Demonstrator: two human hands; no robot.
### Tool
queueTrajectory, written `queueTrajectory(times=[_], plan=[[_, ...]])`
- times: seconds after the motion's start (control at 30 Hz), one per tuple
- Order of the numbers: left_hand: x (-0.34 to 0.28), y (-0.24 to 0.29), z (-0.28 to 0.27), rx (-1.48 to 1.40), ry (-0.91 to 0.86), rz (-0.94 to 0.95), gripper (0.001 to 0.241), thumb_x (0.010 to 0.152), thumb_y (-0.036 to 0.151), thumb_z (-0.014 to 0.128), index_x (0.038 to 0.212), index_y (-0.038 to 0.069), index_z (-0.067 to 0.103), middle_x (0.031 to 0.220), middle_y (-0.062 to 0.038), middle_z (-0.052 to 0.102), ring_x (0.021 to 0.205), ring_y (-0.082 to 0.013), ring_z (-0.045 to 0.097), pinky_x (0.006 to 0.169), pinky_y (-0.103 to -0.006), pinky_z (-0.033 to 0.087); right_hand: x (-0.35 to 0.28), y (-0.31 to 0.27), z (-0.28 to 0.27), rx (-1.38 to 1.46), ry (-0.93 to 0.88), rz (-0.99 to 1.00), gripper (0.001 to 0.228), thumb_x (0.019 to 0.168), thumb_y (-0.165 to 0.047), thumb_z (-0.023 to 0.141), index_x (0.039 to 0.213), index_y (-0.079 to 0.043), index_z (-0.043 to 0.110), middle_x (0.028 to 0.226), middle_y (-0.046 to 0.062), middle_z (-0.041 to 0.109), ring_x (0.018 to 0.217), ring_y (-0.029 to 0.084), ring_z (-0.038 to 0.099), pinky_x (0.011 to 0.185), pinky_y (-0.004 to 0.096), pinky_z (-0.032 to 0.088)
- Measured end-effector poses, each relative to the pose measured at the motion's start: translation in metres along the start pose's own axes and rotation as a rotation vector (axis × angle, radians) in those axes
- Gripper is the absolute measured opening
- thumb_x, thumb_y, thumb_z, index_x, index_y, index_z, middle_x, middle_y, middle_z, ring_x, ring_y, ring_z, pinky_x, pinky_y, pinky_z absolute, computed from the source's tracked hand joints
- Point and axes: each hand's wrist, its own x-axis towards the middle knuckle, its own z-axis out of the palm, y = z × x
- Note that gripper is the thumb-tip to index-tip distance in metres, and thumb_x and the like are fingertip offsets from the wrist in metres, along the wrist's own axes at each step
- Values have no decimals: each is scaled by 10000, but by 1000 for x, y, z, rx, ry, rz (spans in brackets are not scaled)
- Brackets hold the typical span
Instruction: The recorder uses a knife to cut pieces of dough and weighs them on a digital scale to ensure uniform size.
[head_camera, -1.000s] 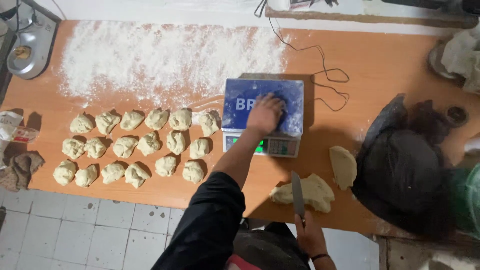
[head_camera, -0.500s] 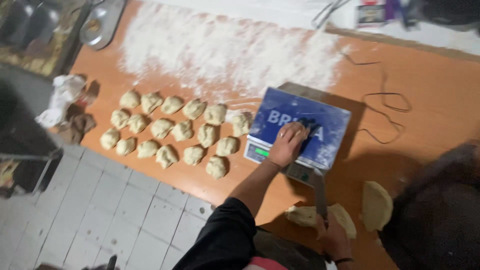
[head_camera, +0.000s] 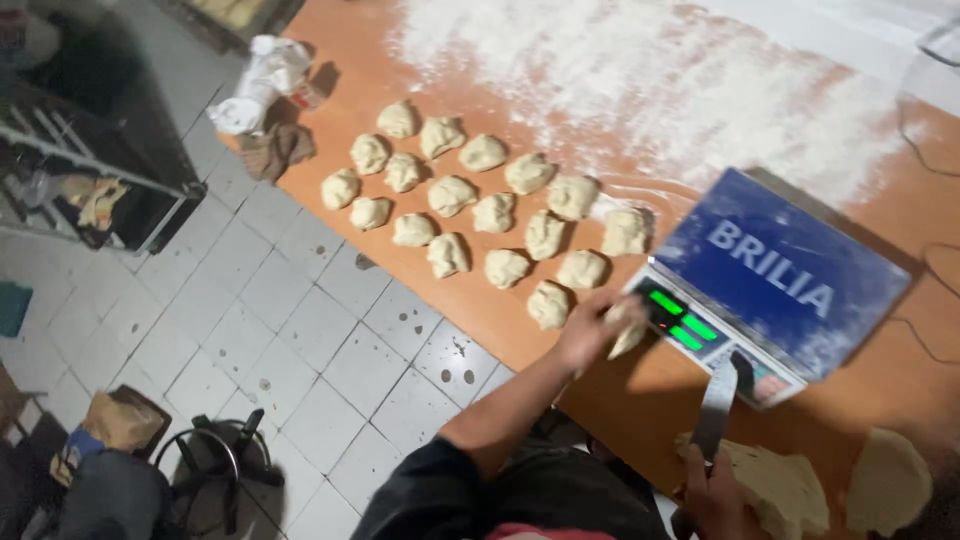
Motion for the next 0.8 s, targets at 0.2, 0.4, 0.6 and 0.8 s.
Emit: queueTrajectory(times=[0.2,0.4,0.6,0.8], plan=[[-56,-36,-138,516,641,477,325,922,263,587,1169,53,571,1186,-147,579,1112,-310,550,935,-453,496,-20,-12,51,-270,17,-114,305,999,-269,586,1055,21,662,629,207,703,474,325,646,518,421,490],[5,-119,-228,1337,375,99,669,1016,546,450,1508,93,431,1561,-129,444,1402,-304,417,1152,-589,133,-54,-21,63,-416,68,22,378,986,-387,559,1024,-18,635,707,190,731,594,370,676,622,458,521],[-45,-80,-144,1089,501,659,459,919,166,674,1303,-24,509,1348,-323,534,1156,-513,578,949,-585,487,-99,-21,38,-89,162,160,349,1011,-346,570,1099,-14,632,697,160,644,533,295,609,549,459,476],[-49,-153,24,785,-654,826,600,832,234,699,1343,-20,514,1359,-231,558,1264,-418,514,1134,-480,395,-103,34,1,-581,422,43,331,1045,-422,484,1054,-98,545,703,174,672,597,431,591,598,566,425]])
